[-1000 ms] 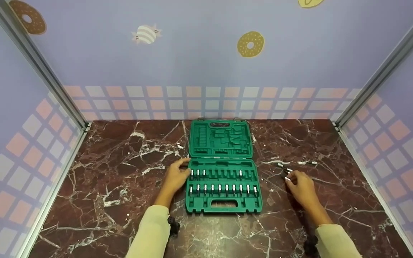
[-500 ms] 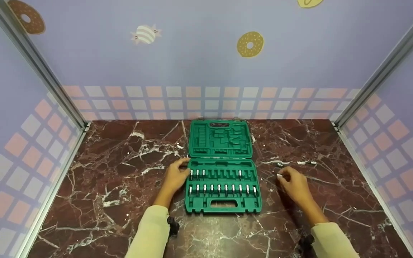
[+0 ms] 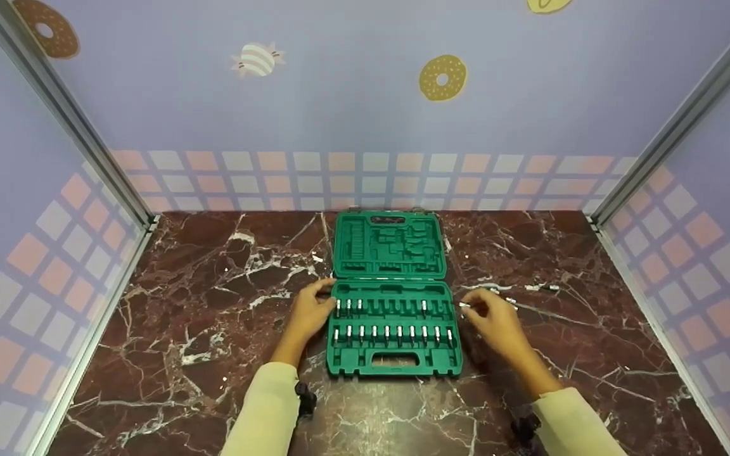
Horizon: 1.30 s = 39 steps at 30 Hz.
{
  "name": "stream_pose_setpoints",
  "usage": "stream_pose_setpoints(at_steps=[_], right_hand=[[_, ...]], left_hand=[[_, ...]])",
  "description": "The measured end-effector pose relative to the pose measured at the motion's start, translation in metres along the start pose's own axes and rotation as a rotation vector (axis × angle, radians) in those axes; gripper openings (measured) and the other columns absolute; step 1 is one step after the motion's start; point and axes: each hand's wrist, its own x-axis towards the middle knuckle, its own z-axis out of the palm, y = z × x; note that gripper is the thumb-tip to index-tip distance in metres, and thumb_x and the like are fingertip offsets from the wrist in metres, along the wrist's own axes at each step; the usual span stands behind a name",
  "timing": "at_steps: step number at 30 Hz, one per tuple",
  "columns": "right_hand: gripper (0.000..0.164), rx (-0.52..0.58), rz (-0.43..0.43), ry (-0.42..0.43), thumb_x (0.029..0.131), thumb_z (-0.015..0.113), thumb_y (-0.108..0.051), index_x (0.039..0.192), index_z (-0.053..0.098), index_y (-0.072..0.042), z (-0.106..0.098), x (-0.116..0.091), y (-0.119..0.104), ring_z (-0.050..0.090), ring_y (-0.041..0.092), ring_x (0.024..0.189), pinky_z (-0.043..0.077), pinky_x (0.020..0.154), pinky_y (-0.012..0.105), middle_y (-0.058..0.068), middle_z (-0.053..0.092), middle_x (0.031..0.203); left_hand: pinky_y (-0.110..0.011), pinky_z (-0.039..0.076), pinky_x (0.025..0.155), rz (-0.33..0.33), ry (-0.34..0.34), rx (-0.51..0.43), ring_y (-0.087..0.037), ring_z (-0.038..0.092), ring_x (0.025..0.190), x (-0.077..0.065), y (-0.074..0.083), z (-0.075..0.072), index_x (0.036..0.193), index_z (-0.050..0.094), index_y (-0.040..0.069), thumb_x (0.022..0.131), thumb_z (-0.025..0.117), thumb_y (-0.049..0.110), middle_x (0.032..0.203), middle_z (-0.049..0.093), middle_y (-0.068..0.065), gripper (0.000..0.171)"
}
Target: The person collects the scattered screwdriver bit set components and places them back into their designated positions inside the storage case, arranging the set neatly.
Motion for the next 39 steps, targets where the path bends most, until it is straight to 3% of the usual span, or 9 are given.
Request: stream_pose_setpoints(at_steps=[22,39], right_hand=[[0.015,0.068,-0.073,-0.193,0.090,0.079,-0.006,0.101,0.074,-0.015,0.043,0.019,-0.049,0.067,0.013,0.082,0.057,0.074,0.030,0.000,0.073,0.092],[0.015,0.051,-0.096,-0.351,0.095,0.072,-0.005,0.109,0.075,-0.008,0.080,0.038,-0.073,0.069,0.019,0.090,0.058,0.078,0.039,0.007,0.075,0.104]], left_hand=[[-0.044,0.057,0.088,-0.002,0.010,-0.010,-0.029,0.070,0.098,0.002,0.001,0.001,0.132,0.070,0.009,0.093,0.068,0.005,0.121,0.070,-0.016,0.040],[-0.044,0.057,0.089,0.003,0.000,-0.011,-0.030,0.069,0.100,0.002,-0.001,0.001,0.133,0.069,0.008,0.093,0.067,0.004,0.122,0.070,-0.017,0.040]])
